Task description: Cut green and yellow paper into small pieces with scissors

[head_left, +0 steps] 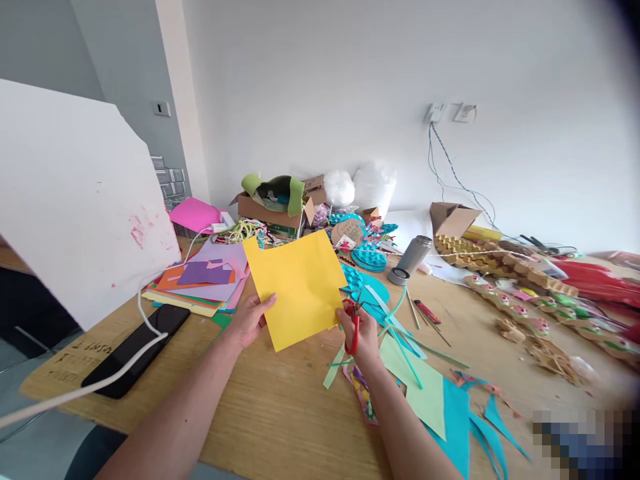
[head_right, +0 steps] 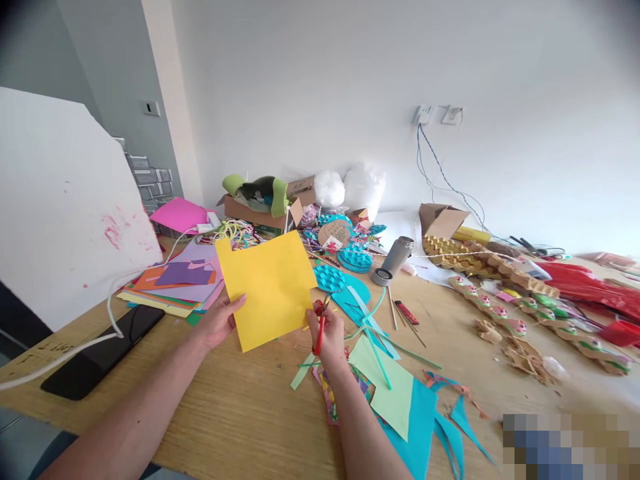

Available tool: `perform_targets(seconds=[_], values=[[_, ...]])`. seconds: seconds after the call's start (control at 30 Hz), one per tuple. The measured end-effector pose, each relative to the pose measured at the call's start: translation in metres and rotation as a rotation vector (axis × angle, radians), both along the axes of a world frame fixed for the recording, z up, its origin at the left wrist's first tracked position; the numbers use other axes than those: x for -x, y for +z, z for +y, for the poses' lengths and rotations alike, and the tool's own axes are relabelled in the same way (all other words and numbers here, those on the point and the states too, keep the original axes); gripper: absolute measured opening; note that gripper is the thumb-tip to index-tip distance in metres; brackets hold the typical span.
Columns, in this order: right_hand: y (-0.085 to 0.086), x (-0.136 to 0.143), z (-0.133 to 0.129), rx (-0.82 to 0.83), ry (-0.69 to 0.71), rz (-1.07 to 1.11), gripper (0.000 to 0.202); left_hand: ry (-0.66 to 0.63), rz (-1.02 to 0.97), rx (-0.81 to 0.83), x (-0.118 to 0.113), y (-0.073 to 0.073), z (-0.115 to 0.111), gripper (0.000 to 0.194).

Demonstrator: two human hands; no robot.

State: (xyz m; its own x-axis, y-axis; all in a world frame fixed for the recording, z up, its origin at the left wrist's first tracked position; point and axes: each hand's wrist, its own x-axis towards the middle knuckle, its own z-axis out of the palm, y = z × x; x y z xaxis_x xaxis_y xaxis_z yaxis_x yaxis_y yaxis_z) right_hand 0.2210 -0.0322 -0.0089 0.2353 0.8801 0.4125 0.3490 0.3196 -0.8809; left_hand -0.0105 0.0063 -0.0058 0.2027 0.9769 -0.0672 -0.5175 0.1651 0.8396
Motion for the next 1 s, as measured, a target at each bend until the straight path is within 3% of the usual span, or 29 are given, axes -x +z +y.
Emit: perform_targets(seconds=[0.23,0.4,0.47,0.53,0.6,0.73,0.83,1.0], values=[[0.004,0.001,-0.004,-0.030,-0.080,0.037,0.034,0.088,-0.023,-0.050,0.001,0.004,0.000,0.048],[0.023,-0.002,-0.007,-0.162,-0.268,-0.052,0.036,0.132,-0.189,0.008,0.011,0.005,0.007,0.045],[0.033,0.000,-0.006,-0.211,-0.258,-0.166,0.035,0.152,-0.266,0.022,0.015,0.005,0.009,0.042],[0.042,0.006,-0.009,-0.149,-0.197,-0.347,0.036,0.175,-0.314,0.036,0.018,0.006,0.010,0.039],[0.049,0.017,-0.020,0.040,-0.034,-0.666,0.038,0.192,-0.343,0.045,0.019,0.006,0.012,0.036],[0.049,0.048,-0.066,0.309,0.275,-1.316,0.026,0.195,-0.368,0.034,0.020,0.006,0.013,0.034],[0.043,0.065,-0.094,0.424,0.441,-1.450,0.021,0.179,-0.356,0.012,0.019,0.006,0.012,0.039],[0.047,0.078,-0.100,0.420,0.486,-1.510,0.022,0.182,-0.355,-0.001,0.018,0.006,0.012,0.041]])
